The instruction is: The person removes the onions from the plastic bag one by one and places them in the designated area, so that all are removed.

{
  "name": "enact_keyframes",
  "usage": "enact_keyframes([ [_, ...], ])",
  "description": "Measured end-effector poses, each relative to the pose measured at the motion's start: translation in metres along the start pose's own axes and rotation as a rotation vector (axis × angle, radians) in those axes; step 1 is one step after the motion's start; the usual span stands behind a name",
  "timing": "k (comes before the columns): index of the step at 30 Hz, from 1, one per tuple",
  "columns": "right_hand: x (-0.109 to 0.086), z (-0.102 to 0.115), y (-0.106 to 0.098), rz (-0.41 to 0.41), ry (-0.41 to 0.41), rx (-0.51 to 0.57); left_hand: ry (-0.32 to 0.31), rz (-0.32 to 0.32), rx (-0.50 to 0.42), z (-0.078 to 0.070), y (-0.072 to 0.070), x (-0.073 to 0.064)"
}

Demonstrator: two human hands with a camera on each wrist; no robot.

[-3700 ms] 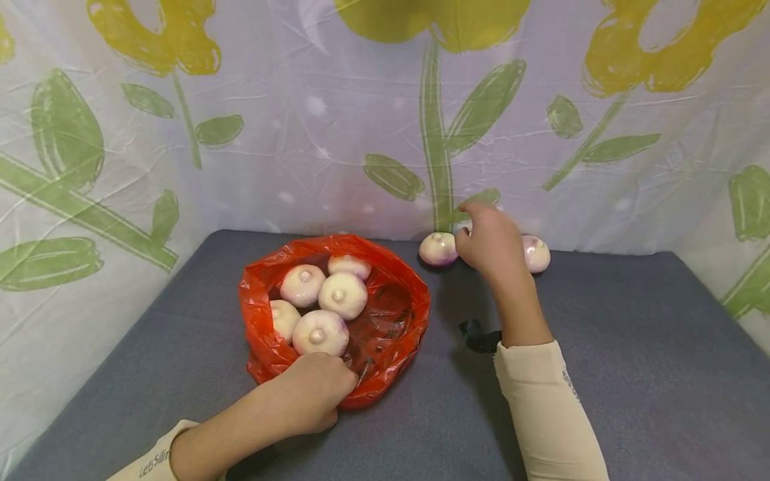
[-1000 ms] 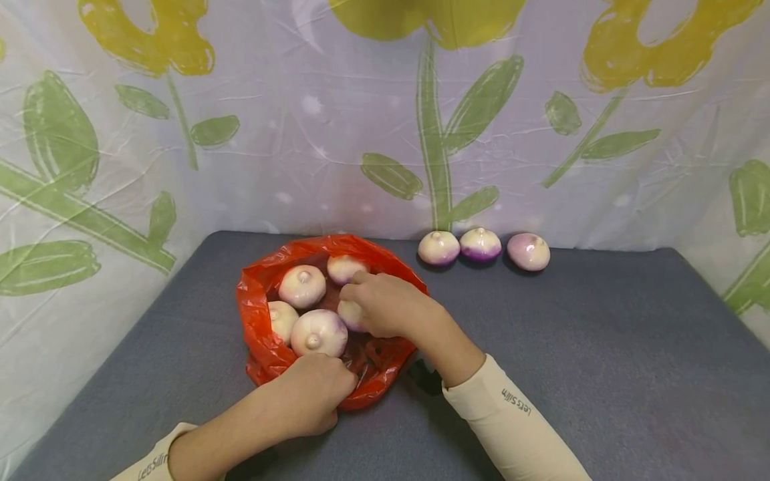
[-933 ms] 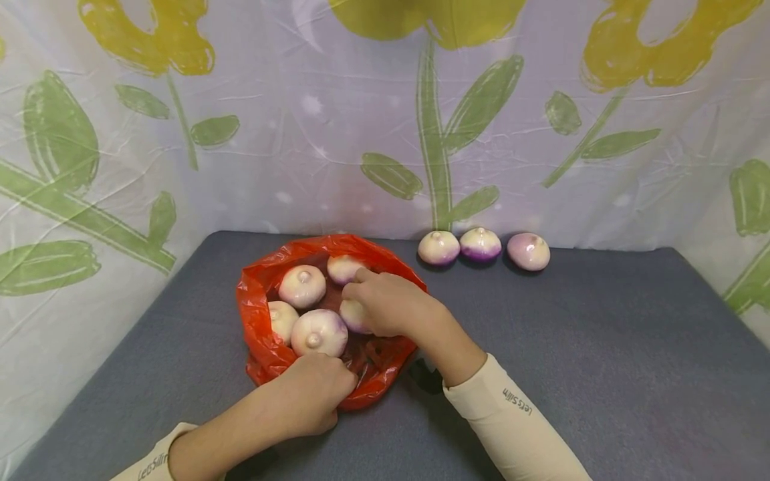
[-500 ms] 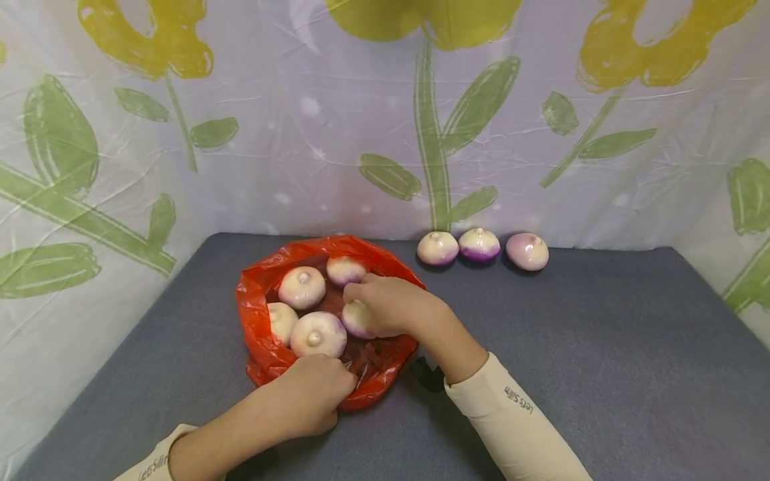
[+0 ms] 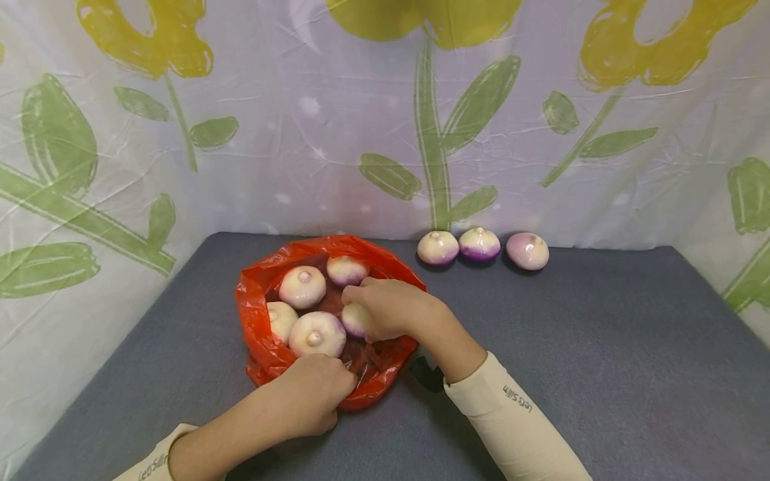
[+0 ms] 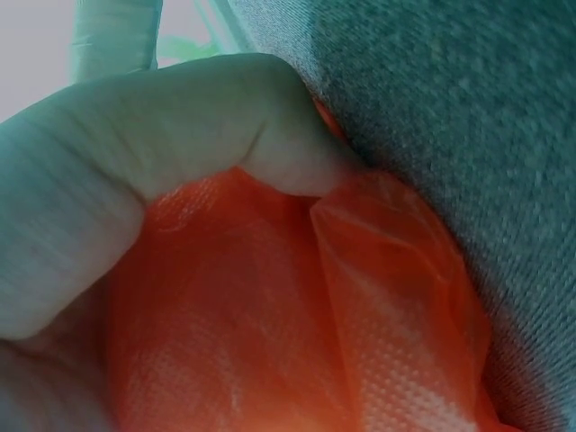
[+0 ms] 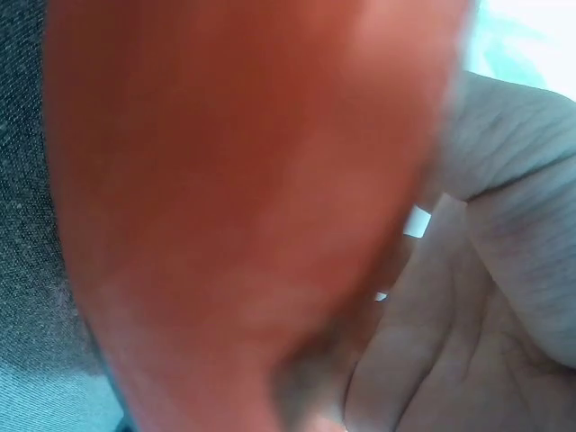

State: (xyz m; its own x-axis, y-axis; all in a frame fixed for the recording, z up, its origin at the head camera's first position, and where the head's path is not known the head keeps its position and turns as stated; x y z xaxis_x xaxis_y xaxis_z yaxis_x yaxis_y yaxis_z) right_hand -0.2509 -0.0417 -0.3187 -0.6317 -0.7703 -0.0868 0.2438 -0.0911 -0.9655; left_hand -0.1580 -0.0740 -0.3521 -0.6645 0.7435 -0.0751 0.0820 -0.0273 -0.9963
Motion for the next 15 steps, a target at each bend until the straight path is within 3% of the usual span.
enact_keyframes([
  [15, -0.001, -0.0002, -0.0011, -0.01, -0.014, -0.017, 0.016, -0.025, 0.004, -0.0005, -0.0011, -0.0003],
])
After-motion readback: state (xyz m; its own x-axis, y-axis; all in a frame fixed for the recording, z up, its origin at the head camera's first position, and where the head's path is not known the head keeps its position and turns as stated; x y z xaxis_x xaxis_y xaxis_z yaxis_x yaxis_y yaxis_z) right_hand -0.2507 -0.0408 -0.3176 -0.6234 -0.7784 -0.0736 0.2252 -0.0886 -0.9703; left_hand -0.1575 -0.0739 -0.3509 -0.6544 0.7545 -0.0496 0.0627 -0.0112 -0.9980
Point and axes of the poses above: each hand's wrist, its own x-axis towards the middle knuckle, its own y-axis out of the palm, z = x × y, the point moved 9 cm from there along x, towards the middle knuckle, and after that the axes turned 3 degrees about -x, right-handed, at the moved point
